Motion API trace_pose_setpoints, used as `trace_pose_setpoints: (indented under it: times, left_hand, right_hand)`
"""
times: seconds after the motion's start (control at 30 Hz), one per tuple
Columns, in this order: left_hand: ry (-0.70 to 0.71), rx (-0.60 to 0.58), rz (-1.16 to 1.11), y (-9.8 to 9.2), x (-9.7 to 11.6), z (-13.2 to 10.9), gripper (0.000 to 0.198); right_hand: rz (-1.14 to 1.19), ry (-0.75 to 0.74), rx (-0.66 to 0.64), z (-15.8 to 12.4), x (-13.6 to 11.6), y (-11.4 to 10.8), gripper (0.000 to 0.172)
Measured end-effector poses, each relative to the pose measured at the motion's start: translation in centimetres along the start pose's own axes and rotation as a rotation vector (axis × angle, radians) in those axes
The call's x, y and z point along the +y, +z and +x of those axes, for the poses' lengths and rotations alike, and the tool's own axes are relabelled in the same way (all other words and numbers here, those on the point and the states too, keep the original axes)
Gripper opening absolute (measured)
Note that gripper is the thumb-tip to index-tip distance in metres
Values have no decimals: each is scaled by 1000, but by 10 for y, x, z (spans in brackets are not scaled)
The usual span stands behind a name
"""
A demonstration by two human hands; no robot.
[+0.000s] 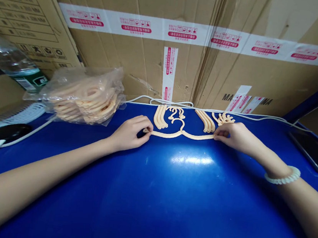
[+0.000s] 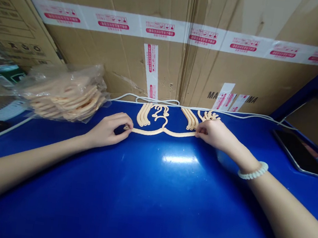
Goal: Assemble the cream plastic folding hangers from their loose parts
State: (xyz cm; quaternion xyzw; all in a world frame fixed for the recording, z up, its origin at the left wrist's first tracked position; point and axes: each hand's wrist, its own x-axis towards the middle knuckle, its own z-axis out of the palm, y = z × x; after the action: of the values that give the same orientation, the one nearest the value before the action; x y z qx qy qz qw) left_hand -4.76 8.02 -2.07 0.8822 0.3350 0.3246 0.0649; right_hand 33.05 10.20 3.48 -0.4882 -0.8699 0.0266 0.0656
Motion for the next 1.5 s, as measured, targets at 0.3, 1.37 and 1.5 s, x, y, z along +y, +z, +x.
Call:
trace_pose_setpoints:
  times: [0.3, 1.37, 1.5]
  left_hand:
    - [-9, 4, 19, 0, 2, 0, 9]
    - [-36, 19, -14, 4, -2, -3, 9]
    - [-77, 64, -23, 5, -4, -4, 16]
  right_hand:
    - [-67, 24, -4, 0, -2, 2, 14]
    - [-54, 90, -94, -1, -4, -8, 11]
    - [-65, 157, -140, -3, -2, -10, 6]
